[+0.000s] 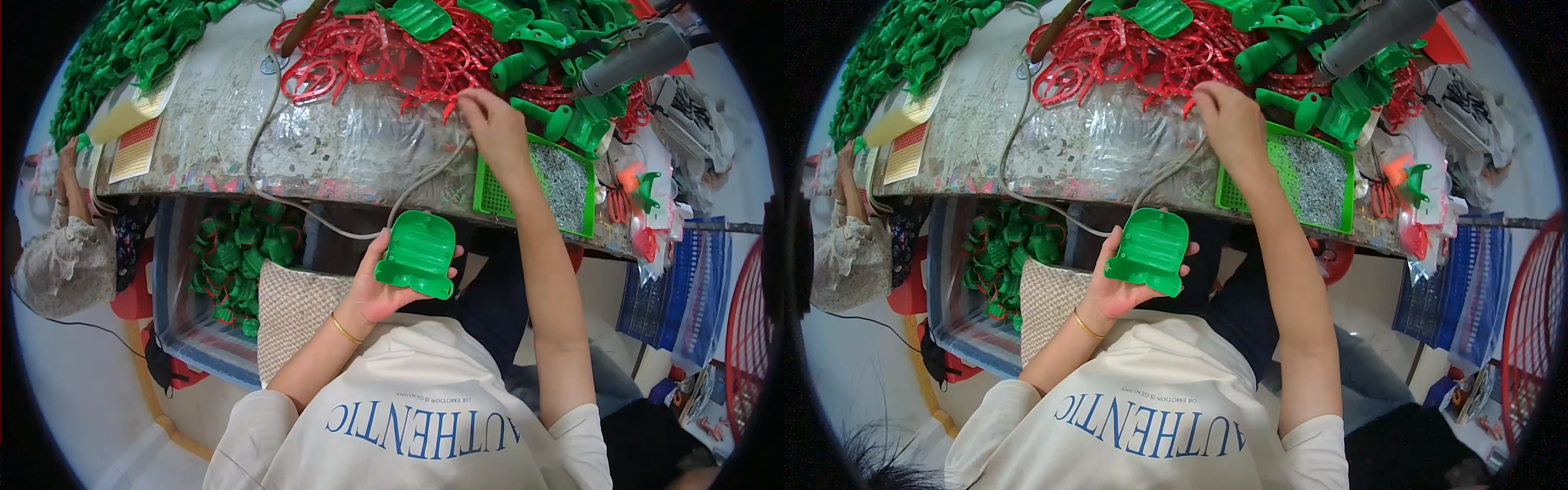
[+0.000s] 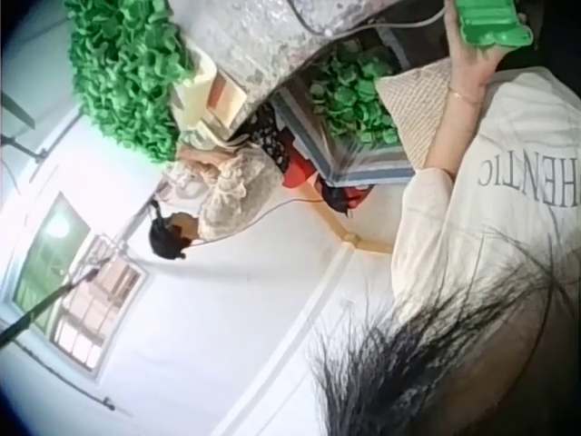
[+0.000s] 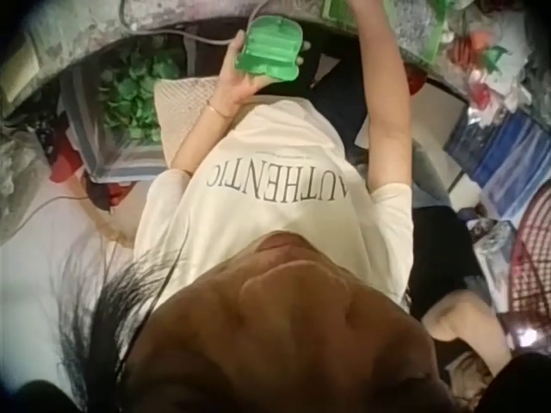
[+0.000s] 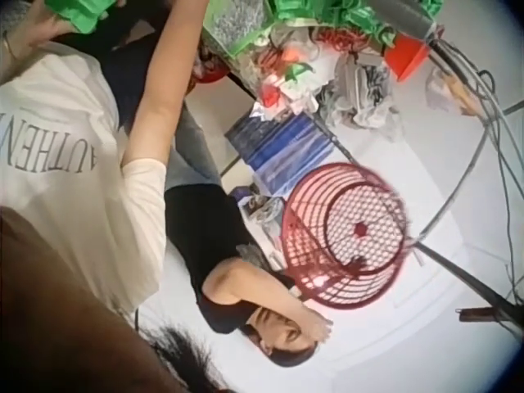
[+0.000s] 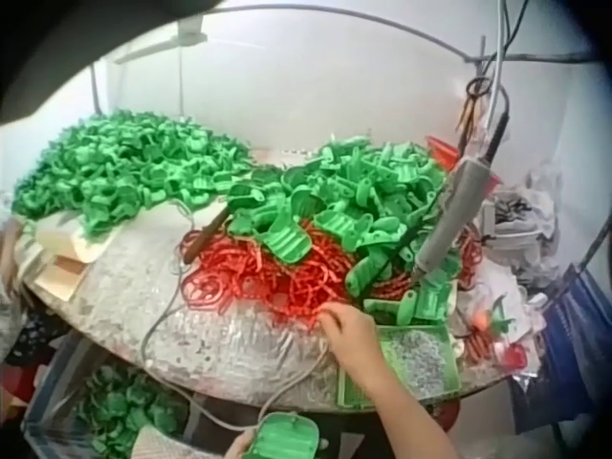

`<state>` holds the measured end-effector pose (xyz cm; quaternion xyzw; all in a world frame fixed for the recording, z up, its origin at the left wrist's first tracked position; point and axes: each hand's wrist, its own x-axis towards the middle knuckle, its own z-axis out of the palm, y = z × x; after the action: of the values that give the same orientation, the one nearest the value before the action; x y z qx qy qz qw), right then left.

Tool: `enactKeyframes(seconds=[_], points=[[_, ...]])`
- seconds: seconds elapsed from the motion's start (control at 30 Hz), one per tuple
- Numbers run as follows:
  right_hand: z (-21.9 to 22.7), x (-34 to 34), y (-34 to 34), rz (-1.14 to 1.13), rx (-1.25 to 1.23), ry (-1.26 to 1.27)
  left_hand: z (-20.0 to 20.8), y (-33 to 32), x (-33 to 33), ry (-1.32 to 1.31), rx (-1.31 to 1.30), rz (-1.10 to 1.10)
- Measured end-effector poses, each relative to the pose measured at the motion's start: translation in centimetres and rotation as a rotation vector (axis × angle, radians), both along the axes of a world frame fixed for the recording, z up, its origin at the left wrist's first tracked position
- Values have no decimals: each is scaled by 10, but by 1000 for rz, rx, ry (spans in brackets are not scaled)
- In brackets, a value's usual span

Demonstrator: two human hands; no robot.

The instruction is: Assembling red and green plastic components using a handheld heat tool at a workbench.

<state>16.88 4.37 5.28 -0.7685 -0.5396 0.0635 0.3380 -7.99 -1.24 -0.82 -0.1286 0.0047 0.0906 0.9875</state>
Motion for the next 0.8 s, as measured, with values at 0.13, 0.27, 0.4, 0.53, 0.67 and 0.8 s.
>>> enactKeyframes(seconds=[0.13, 0.27, 0.4, 0.53, 0.67, 0.8], points=[[-3, 3, 44, -242, -31, 54, -6, -2, -5, 110, 66, 58], [-16, 4, 66, -251, 5, 87, -6, -4, -3, 113, 146, 68], [7, -16, 56, -103, 123, 327, -9, 3, -7, 206, 248, 158], [23, -20, 55, -20, 158, 354, -7, 18, -3, 227, 311, 218], [28, -19, 40, 132, 176, 425, -4, 28, 1, 238, 332, 259], [18, -6, 24, 65, 234, 408, -5, 27, 6, 230, 286, 297]])
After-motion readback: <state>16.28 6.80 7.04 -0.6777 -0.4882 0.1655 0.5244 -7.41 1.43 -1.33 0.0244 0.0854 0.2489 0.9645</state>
